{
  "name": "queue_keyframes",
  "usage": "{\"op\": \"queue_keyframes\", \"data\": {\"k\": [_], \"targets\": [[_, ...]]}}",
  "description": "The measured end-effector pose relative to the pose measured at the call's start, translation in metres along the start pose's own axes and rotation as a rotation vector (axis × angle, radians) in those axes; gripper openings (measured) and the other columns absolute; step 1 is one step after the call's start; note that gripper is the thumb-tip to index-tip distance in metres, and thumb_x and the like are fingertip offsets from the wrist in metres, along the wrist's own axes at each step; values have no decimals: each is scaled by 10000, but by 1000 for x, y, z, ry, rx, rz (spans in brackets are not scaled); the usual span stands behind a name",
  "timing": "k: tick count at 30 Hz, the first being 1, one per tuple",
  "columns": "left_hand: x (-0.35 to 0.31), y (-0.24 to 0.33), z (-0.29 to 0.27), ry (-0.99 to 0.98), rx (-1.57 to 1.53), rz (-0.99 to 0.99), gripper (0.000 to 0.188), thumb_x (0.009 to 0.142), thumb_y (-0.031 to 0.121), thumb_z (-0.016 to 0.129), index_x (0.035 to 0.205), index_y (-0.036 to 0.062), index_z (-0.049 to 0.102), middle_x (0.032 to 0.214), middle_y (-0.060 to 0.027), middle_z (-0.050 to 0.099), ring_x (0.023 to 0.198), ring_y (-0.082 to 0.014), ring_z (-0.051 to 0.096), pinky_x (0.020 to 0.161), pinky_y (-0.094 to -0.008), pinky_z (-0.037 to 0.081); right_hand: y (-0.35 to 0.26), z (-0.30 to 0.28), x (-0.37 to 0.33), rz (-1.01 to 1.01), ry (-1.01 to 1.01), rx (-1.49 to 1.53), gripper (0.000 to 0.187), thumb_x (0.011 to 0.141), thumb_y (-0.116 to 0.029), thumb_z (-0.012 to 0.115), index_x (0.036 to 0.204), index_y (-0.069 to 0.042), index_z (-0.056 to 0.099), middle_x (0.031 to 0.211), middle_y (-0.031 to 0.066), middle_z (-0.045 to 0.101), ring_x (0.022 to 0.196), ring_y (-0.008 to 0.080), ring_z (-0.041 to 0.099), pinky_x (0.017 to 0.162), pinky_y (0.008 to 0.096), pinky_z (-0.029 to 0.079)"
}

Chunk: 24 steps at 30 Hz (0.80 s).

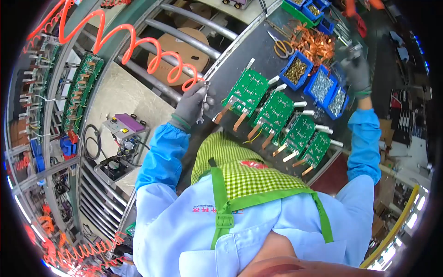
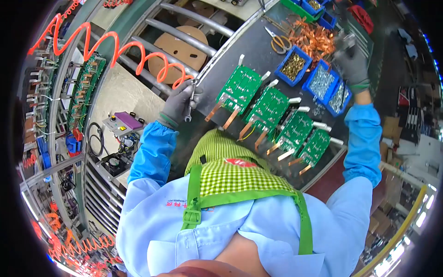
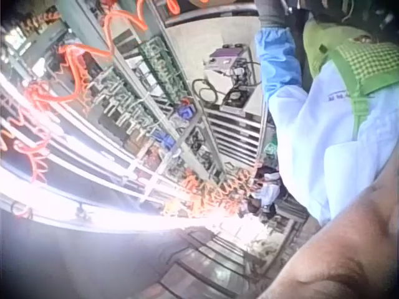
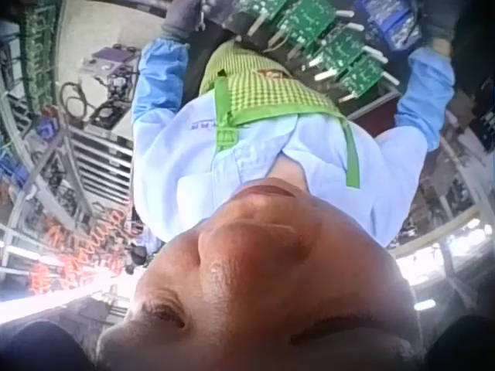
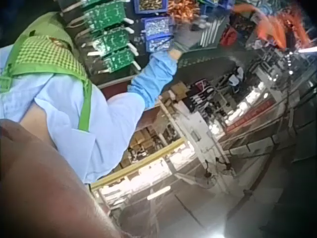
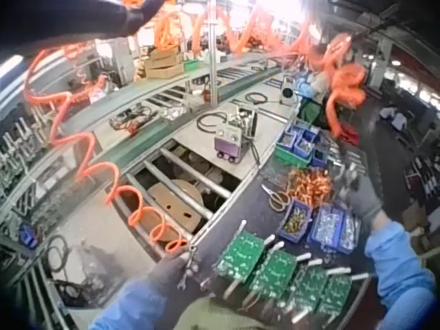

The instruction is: Assembling electronic components and copper strips onto printed circuit boards using a power screwdriver.

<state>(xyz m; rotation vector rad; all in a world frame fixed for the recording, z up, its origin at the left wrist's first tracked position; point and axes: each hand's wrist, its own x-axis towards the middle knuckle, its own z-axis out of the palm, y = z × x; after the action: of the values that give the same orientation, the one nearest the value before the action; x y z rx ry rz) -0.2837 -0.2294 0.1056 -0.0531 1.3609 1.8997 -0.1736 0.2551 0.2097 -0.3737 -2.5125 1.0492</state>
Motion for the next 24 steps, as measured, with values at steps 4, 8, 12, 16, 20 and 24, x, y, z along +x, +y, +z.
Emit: {"op": "queue_keyframes", "data": {"k": [4, 8, 12, 16, 20, 24], "targets": [[4, -16, -18, -134, 154, -93, 283, 915, 146, 419, 1136, -9, 506, 891, -61, 594, 663, -76, 515, 560, -185, 440, -150, -14, -4, 100, 42, 448, 289, 784, -150, 603, 1040, -23, 563, 754, 104, 615, 509, 117, 528, 426, 271, 438], [21, -52, -41, -98, 379, 11, 250, 870, 144, 495, 1067, 3, 559, 847, -69, 609, 680, -119, 552, 607, -238, 457, -233, 47, -17, 46, 422, 555, 342, 881, -262, 458, 1092, -6, 542, 731, 71, 572, 524, 137, 518, 430, 237, 394], [37, -77, -42, -11, 967, 406, 253, 796, 139, 570, 1025, 35, 592, 848, -150, 636, 741, -232, 624, 682, -328, 488, -246, 118, -35, -85, 443, 681, 318, 893, -225, 455, 1117, -12, 527, 859, 111, 615, 581, 163, 561, 432, 281, 437], [72, -116, -54, -160, 609, -143, 274, 788, 94, 546, 1048, 24, 593, 844, -98, 636, 728, -152, 612, 658, -280, 498, -210, 153, -57, -107, 103, 881, 322, 874, -150, 496, 1164, -11, 481, 946, 154, 625, 656, 173, 605, 468, 338, 510], [81, -119, -49, -174, 284, -273, 260, 822, 87, 544, 1069, 19, 589, 860, -27, 613, 676, -89, 564, 610, -224, 471, -231, 185, -67, -256, 328, 811, 343, 851, -92, 525, 1174, 6, 464, 957, 167, 619, 695, 191, 620, 543, 326, 538], [75, -114, -38, -264, 264, -193, 279, 810, 94, 555, 1076, 21, 595, 874, -68, 616, 704, -126, 576, 600, -247, 483, -214, 192, -68, -292, 221, 899, 365, 845, -92, 531, 1188, 5, 452, 1002, 170, 605, 747, 201, 621, 575, 320, 543]]}}
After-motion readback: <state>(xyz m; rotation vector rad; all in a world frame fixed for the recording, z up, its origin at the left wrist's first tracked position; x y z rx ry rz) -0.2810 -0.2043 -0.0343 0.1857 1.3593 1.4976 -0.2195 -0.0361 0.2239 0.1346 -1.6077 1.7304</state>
